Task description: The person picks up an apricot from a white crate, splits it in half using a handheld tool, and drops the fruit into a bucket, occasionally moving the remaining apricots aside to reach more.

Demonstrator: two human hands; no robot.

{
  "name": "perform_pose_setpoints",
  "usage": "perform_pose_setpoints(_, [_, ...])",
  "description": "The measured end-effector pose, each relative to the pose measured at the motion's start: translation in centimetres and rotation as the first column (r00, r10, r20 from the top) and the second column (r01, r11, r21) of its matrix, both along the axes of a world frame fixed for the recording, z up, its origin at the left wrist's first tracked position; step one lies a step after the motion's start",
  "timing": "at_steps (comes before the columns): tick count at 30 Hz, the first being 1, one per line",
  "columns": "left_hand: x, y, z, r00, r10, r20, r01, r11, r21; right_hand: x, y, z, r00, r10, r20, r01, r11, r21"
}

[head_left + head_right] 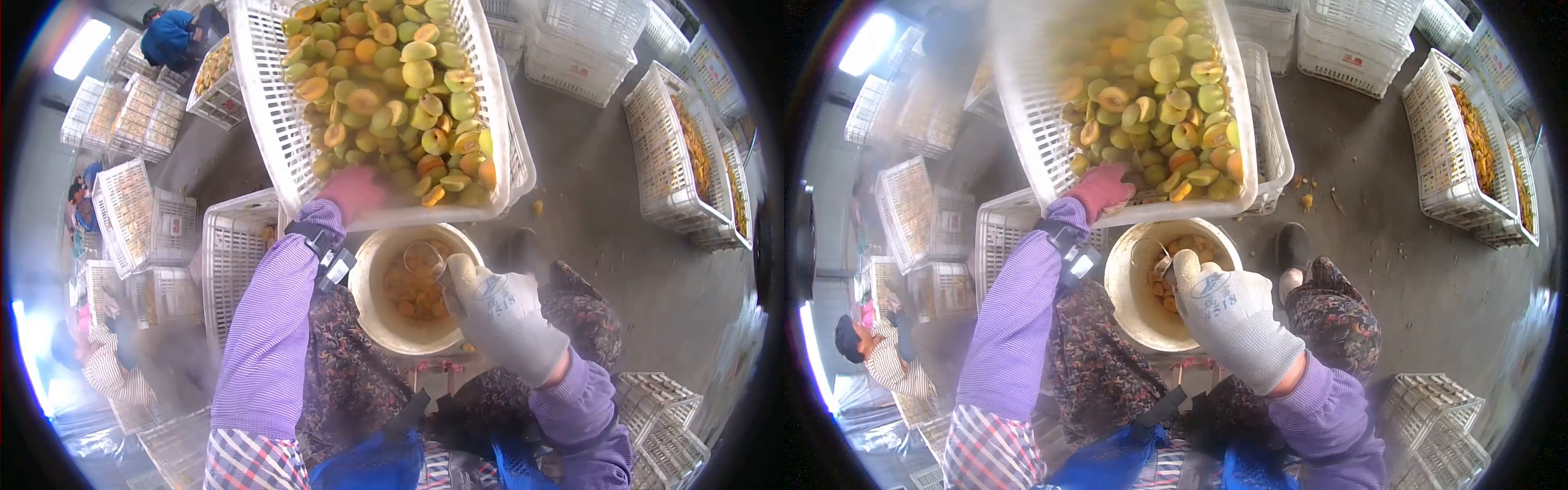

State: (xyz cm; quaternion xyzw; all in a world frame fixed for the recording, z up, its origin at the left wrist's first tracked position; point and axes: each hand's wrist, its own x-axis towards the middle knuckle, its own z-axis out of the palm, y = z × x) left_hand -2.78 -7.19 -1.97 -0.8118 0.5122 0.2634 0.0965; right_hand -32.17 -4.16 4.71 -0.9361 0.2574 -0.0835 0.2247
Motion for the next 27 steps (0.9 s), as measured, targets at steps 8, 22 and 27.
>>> perform_pose_setpoints(8, [1.1,0.4,0.6,1.0,0.012,-0.021,-0.013,1.0,-0.026,-1.3,-0.5,-0.3,0.998,-0.032,0.055,0.033,0.999,-0.025])
perform_pose_setpoints(22, [-2.1,8.9,6.1,0.904,-0.298,-0.306,-0.033,0.666,-0.745,2.2,0.1,-0.6,0.963,-0.053,0.264,0.043,0.998,0.041])
perform_pose_setpoints(27, [-7.2,12.3,1.2,0.606,-0.226,-0.763,-0.566,0.552,-0.613,3.5,0.3,-1.1,0.926,-0.083,0.369,0.107,0.993,-0.046])
